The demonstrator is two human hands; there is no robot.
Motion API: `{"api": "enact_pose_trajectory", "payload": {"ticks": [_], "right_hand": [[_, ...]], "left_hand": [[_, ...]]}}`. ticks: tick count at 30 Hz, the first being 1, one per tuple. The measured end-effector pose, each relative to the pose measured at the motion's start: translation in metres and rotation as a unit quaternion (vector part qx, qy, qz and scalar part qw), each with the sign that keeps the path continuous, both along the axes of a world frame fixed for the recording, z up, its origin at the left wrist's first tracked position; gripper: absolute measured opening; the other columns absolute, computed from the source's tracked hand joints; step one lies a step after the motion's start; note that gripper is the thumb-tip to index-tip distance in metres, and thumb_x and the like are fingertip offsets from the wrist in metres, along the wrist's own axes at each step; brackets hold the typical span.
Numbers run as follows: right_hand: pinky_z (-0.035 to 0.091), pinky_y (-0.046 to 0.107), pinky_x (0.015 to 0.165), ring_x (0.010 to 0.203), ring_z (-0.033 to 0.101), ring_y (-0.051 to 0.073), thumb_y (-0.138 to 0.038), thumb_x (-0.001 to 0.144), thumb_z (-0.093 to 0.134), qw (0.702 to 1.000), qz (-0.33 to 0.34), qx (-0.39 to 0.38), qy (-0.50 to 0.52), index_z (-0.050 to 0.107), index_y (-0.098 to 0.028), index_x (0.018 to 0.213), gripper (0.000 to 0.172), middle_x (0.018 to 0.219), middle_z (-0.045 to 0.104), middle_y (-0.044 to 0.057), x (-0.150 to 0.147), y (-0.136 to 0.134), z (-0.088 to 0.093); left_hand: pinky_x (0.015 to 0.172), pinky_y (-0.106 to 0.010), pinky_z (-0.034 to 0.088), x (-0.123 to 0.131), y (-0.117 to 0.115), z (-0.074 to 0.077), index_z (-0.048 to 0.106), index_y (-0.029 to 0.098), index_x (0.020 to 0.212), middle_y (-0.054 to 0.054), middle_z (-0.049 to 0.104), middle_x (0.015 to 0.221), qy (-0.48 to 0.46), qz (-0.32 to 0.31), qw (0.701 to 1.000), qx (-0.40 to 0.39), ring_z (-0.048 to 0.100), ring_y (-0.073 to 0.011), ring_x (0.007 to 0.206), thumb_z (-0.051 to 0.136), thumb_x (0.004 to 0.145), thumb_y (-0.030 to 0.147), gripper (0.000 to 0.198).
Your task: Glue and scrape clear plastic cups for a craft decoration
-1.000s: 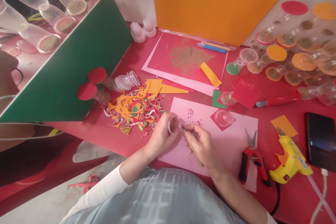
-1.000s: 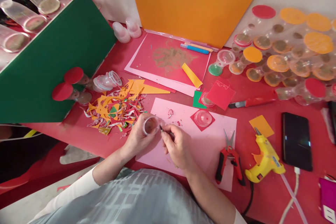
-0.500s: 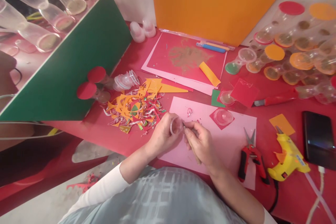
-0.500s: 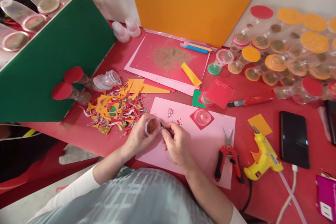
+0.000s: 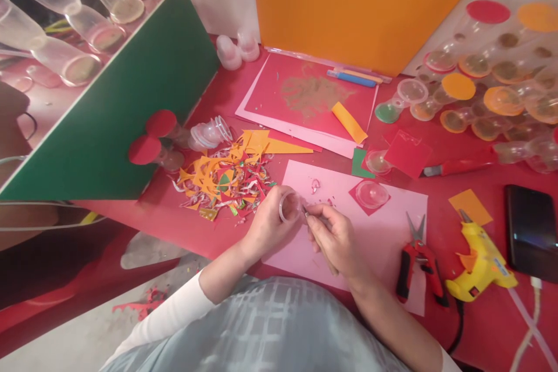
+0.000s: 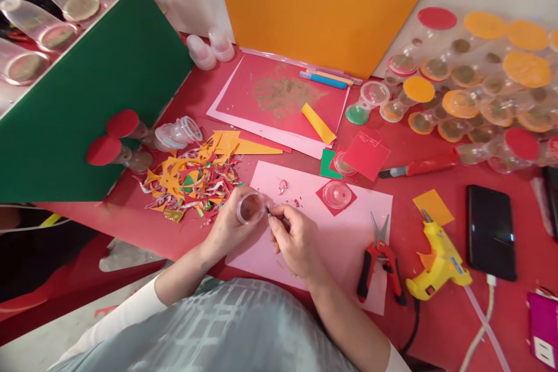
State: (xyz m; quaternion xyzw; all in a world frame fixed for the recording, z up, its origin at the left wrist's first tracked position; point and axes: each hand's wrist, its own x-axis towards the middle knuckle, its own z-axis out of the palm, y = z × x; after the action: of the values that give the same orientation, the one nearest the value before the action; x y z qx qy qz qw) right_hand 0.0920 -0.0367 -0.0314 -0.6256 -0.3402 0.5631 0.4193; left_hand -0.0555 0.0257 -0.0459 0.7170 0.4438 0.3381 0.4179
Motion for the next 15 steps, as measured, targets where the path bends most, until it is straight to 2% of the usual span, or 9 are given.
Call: {"api": "enact_pose_trajectory", "payload": {"ticks": [7, 15], "right_hand": [[0.042, 0.020, 0.040, 0.038, 0.052, 0.010, -0.039, 0.084, 0.059, 1.000, 0.003, -0.004, -0.013, 0.064, -0.019, 0.089, 0.021, 0.053, 0.056, -0.007, 0.0007, -0.0018, -0.0019], [0.042, 0.020, 0.039, 0.037, 0.051, 0.010, -0.038, 0.082, 0.061, 1.000, -0.005, -0.007, -0.011, 0.062, -0.020, 0.087, 0.019, 0.052, 0.055, -0.007, -0.0011, -0.0028, -0.0003]], "left_hand": [[0.072, -0.025, 0.052, -0.0004, -0.0002, -0.0002, 0.053, 0.022, 0.101, -0.001, 0.066, 0.090, 0.029, 0.004, 0.999, 0.013, 0.065, -0.0146, 0.081, 0.058, 0.081, 0.010, 0.024], [0.073, -0.026, 0.051, 0.0002, 0.0007, 0.0011, 0.052, 0.023, 0.099, -0.001, 0.067, 0.092, 0.034, 0.003, 0.999, 0.000, 0.065, -0.0149, 0.082, 0.057, 0.082, 0.010, 0.021]]}}
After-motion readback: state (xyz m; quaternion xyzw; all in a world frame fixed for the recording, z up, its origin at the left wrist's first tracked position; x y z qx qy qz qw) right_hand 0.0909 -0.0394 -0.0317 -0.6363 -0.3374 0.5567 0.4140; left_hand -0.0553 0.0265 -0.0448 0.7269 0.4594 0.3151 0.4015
